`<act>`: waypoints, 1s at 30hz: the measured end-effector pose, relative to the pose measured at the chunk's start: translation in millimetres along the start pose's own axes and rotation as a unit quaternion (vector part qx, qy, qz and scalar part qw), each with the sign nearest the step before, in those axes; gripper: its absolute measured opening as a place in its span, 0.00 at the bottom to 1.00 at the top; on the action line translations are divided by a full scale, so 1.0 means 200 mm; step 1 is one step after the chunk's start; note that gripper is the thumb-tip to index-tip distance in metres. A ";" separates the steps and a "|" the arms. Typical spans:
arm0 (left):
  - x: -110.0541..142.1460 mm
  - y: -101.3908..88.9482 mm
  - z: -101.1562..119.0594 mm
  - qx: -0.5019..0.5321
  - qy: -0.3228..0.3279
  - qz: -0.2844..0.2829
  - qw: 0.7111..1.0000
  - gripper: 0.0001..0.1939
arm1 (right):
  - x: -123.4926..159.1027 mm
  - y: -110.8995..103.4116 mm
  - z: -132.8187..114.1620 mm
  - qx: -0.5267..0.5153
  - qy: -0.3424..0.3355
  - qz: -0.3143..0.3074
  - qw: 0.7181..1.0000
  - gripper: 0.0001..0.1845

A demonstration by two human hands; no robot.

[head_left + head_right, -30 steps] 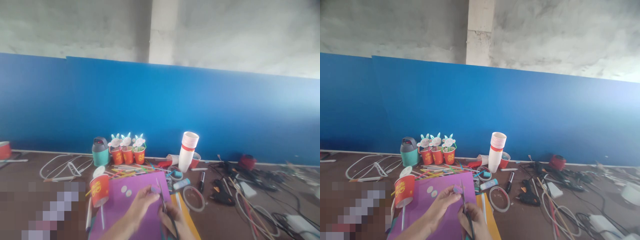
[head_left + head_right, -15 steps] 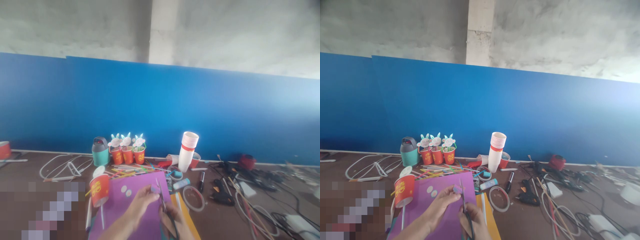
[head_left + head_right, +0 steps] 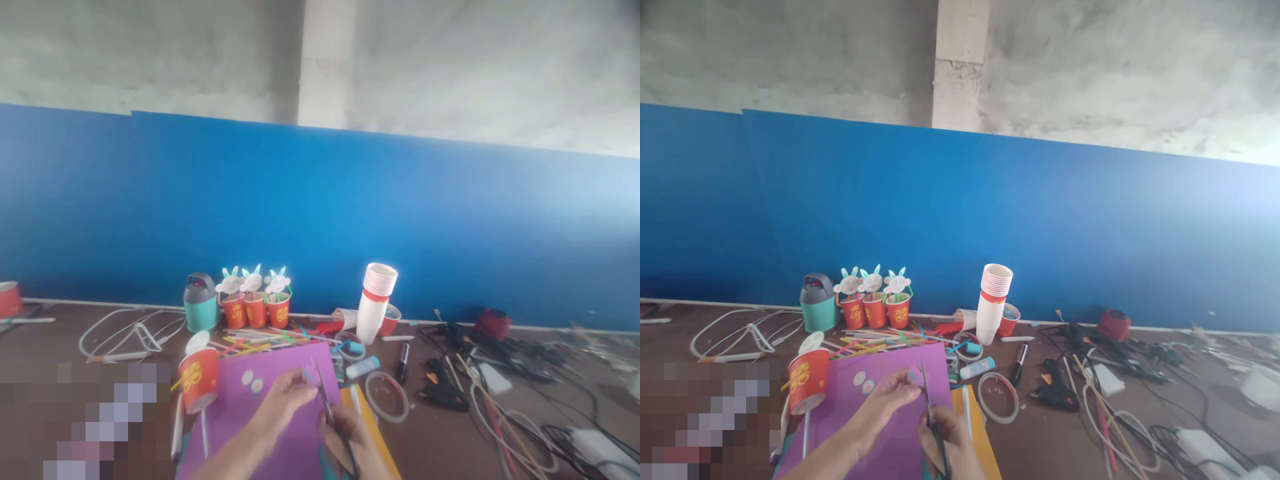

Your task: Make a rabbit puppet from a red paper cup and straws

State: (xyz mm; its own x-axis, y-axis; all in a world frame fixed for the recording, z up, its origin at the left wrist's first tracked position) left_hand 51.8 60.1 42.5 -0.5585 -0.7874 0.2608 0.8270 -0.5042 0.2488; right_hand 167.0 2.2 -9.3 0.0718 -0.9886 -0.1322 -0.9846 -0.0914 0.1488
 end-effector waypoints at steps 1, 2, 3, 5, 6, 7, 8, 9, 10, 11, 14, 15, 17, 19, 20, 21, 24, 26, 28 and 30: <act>0.00 0.00 0.00 0.000 0.000 0.001 1.000 0.09 | 0.00 0.00 0.00 0.000 0.003 0.002 1.000 0.26; 0.00 0.00 0.00 0.000 0.001 0.002 1.000 0.09 | 0.00 0.00 0.00 0.001 0.004 0.005 1.000 0.26; -0.01 -0.01 -0.01 -0.001 0.001 0.002 1.000 0.08 | 0.00 0.00 0.00 0.002 0.004 0.008 1.000 0.26; -0.01 -0.01 -0.01 -0.002 0.003 0.002 1.000 0.08 | 0.00 0.00 0.00 0.007 0.002 0.014 1.000 0.26; -0.01 -0.01 -0.01 -0.001 0.003 0.002 1.000 0.08 | 0.00 0.01 0.00 0.010 0.000 0.016 1.000 0.26; -0.01 -0.02 -0.01 0.000 0.004 0.001 1.000 0.08 | 0.00 0.01 0.00 0.014 -0.001 0.017 1.000 0.27; -0.02 -0.02 -0.01 0.001 0.004 0.001 1.000 0.08 | 0.00 0.01 0.00 0.018 -0.001 0.019 1.000 0.27; -0.02 -0.02 -0.02 0.003 0.005 0.000 1.000 0.07 | 0.00 0.01 0.00 0.023 -0.001 0.021 1.000 0.28; -0.02 -0.02 -0.02 0.004 0.006 0.000 1.000 0.07 | 0.00 0.01 0.00 0.028 0.001 0.023 0.999 0.28; -0.03 -0.03 -0.03 0.005 0.006 0.000 1.000 0.07 | 0.00 0.01 0.01 0.031 0.003 0.025 0.999 0.29; -0.04 -0.03 -0.04 0.002 0.002 0.002 1.000 0.08 | 0.01 0.01 0.01 0.035 0.012 0.034 0.999 0.31; -0.04 -0.03 -0.05 0.001 0.002 0.003 1.000 0.09 | 0.01 0.01 0.01 0.035 0.014 0.035 0.999 0.31; -0.04 -0.03 -0.05 0.000 0.006 0.004 1.000 0.09 | 0.00 0.00 0.01 0.038 0.016 0.036 0.999 0.31; -0.04 -0.03 -0.05 -0.004 0.013 0.005 1.000 0.08 | 0.00 0.00 0.02 0.041 0.013 0.034 0.998 0.31; -0.04 -0.03 -0.05 -0.008 0.016 0.007 1.000 0.08 | 0.00 0.00 0.02 0.042 0.011 0.034 0.998 0.30; -0.04 -0.03 -0.04 -0.013 0.019 0.008 1.000 0.08 | -0.01 0.00 0.03 0.044 0.008 0.034 0.998 0.30; -0.03 -0.04 -0.04 -0.032 0.022 0.005 0.999 0.08 | -0.02 0.00 0.04 0.052 -0.002 0.024 0.998 0.30; -0.04 -0.04 -0.04 -0.040 0.017 -0.002 0.999 0.08 | -0.02 0.01 0.04 0.056 -0.002 0.016 0.998 0.31; -0.05 -0.04 -0.04 -0.044 0.014 -0.007 0.999 0.09 | -0.01 0.01 0.04 0.057 0.003 0.015 0.998 0.29; -0.05 -0.05 -0.05 -0.045 0.012 -0.007 0.999 0.09 | -0.01 0.01 0.03 0.057 0.005 0.012 0.998 0.28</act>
State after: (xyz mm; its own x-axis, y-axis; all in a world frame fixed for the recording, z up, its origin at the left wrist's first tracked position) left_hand 50.9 69.9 28.8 -0.5698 -0.7873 0.2355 0.8218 -0.5445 0.1681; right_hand 164.7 4.2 -13.8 0.0486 -0.9916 -0.1200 -0.9978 -0.0537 0.0395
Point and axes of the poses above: each hand's wrist, its own x-axis away from the middle knuckle, its own y-axis out of the palm, z = x × y, the point moved 4 cm from there along -x, towards the middle knuckle, and after that the axes turned 14 degrees about -y, right-handed, at the moved point
